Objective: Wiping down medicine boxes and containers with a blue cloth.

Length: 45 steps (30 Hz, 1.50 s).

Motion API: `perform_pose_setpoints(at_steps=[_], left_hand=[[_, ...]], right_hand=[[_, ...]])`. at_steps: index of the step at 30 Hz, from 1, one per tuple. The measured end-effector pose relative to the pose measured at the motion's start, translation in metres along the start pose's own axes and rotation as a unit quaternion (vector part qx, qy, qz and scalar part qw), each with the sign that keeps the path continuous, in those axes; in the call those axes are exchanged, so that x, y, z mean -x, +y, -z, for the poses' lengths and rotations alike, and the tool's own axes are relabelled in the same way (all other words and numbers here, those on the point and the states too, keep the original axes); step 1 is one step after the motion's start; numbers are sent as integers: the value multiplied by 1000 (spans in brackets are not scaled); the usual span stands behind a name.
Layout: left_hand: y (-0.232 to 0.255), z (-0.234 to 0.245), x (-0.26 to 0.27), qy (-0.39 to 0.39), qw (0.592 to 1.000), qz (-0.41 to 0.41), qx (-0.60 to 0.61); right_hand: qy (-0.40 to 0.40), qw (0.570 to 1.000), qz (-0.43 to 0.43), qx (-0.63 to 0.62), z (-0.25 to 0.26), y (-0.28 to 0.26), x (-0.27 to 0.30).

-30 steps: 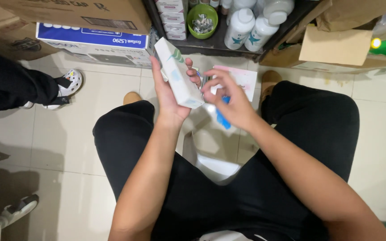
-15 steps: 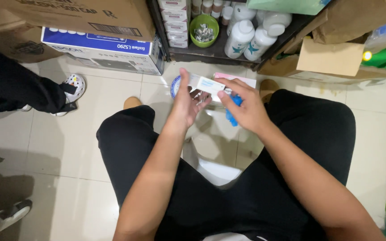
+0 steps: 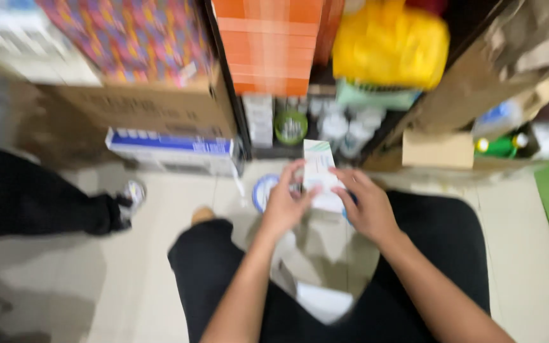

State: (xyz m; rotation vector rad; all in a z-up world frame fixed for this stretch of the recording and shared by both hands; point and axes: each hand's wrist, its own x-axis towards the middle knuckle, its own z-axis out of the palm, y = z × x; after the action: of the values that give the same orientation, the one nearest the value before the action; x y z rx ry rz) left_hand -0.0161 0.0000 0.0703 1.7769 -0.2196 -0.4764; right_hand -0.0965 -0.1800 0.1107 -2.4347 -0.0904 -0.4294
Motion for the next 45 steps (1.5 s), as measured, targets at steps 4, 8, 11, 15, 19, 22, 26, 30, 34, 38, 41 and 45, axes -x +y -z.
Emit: perform_pose_setpoints(at_steps=[4, 8, 11, 15, 19, 22, 26, 30, 34, 38, 41, 45], left_hand=[[64, 5, 34, 61, 987, -150, 11], [123, 8, 32, 103, 946, -308, -13], [169, 13, 15, 132, 909, -394, -23], [241, 24, -14, 160, 863, -479, -33], [298, 42, -60, 184, 824, -533, -65], [327, 52, -108, 236, 801, -544, -84], [346, 59, -173, 289, 817, -499, -16], [353, 58, -208, 354, 808, -468, -55], [354, 57, -218, 286, 851, -437, -46], [350, 55, -216, 301, 837, -444, -105], [345, 55, -214, 300, 832, -448, -133], [343, 53, -206, 315, 811, -463, -169]], right_hand=[[49, 998, 29, 30, 29, -20, -7], [156, 983, 94, -16, 63, -36, -33], [216, 963, 162, -11, 98, -50, -67], [283, 930, 232, 11, 143, -69, -126], [302, 913, 275, 14, 180, -86, -195], [314, 907, 281, -3, 191, -87, -251], [299, 921, 247, -41, 190, -76, -323], [271, 946, 138, -108, 184, -61, -381], [235, 963, 66, -118, 183, -57, -414], [217, 972, 5, -89, 187, -56, -437], [213, 974, -35, -67, 188, -50, -454], [217, 975, -17, -49, 190, -51, -457]])
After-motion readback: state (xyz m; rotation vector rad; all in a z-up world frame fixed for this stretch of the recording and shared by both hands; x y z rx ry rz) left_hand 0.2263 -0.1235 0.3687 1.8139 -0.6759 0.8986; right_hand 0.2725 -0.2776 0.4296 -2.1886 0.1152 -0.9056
